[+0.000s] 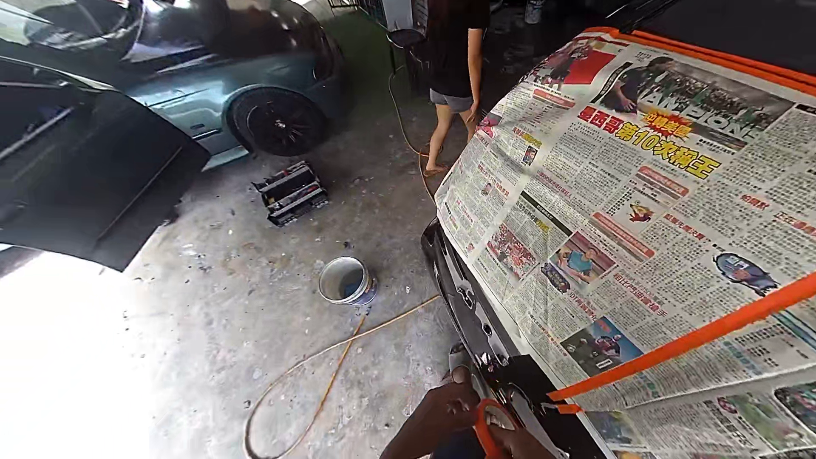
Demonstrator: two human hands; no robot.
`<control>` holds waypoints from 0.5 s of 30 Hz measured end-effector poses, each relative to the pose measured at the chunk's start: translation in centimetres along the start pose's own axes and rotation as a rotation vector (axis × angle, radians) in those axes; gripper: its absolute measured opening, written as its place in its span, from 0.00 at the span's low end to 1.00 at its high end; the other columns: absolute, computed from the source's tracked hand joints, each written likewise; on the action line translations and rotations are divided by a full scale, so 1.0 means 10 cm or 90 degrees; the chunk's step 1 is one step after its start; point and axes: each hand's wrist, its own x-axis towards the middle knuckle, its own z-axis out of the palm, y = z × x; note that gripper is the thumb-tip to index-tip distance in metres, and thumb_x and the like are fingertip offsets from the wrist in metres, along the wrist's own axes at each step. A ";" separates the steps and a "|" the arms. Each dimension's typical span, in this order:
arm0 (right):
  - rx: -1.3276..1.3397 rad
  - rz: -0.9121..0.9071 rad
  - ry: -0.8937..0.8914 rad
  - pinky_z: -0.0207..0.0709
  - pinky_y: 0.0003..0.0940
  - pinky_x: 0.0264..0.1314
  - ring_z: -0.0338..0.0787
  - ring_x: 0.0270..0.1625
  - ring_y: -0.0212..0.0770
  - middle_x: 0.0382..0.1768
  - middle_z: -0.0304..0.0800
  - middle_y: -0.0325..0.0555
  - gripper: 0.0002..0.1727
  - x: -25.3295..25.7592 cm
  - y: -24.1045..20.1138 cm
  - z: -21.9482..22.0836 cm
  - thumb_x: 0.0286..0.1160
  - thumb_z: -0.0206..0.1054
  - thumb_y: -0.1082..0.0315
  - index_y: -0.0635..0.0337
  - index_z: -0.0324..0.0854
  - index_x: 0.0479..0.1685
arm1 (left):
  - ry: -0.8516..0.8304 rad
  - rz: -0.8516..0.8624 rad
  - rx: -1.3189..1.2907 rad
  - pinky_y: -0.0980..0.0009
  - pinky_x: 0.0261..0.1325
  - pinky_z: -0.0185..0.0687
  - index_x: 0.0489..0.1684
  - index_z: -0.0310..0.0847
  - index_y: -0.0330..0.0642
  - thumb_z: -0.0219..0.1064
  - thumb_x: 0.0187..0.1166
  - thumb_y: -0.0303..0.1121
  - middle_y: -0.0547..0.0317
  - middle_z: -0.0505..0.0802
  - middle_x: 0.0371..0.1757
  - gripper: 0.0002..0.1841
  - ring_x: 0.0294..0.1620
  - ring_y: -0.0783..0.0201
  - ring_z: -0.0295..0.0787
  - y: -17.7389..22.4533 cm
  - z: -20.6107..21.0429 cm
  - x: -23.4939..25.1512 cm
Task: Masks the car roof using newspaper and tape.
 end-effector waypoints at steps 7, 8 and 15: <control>-0.031 0.050 0.084 0.86 0.53 0.44 0.92 0.30 0.48 0.31 0.94 0.51 0.31 0.22 0.51 0.11 0.90 0.56 0.50 0.49 0.66 0.90 | 0.267 -0.191 -0.022 0.55 0.56 0.87 0.51 0.87 0.35 0.68 0.79 0.35 0.51 0.94 0.41 0.13 0.43 0.58 0.92 -0.73 0.39 0.04; -0.086 0.098 0.086 0.85 0.55 0.45 0.92 0.32 0.50 0.33 0.95 0.51 0.32 0.25 0.56 0.12 0.89 0.55 0.45 0.46 0.69 0.89 | 0.288 -0.224 -0.012 0.53 0.56 0.86 0.51 0.87 0.35 0.67 0.80 0.36 0.50 0.94 0.41 0.13 0.43 0.56 0.92 -0.85 0.46 0.04; -0.305 0.181 0.102 0.77 0.62 0.72 0.88 0.70 0.53 0.71 0.88 0.48 0.30 0.52 0.74 0.34 0.86 0.54 0.43 0.48 0.81 0.79 | 0.250 -0.270 -0.055 0.51 0.64 0.86 0.83 0.66 0.32 0.67 0.79 0.34 0.43 0.95 0.51 0.32 0.50 0.51 0.94 -1.37 0.62 -0.01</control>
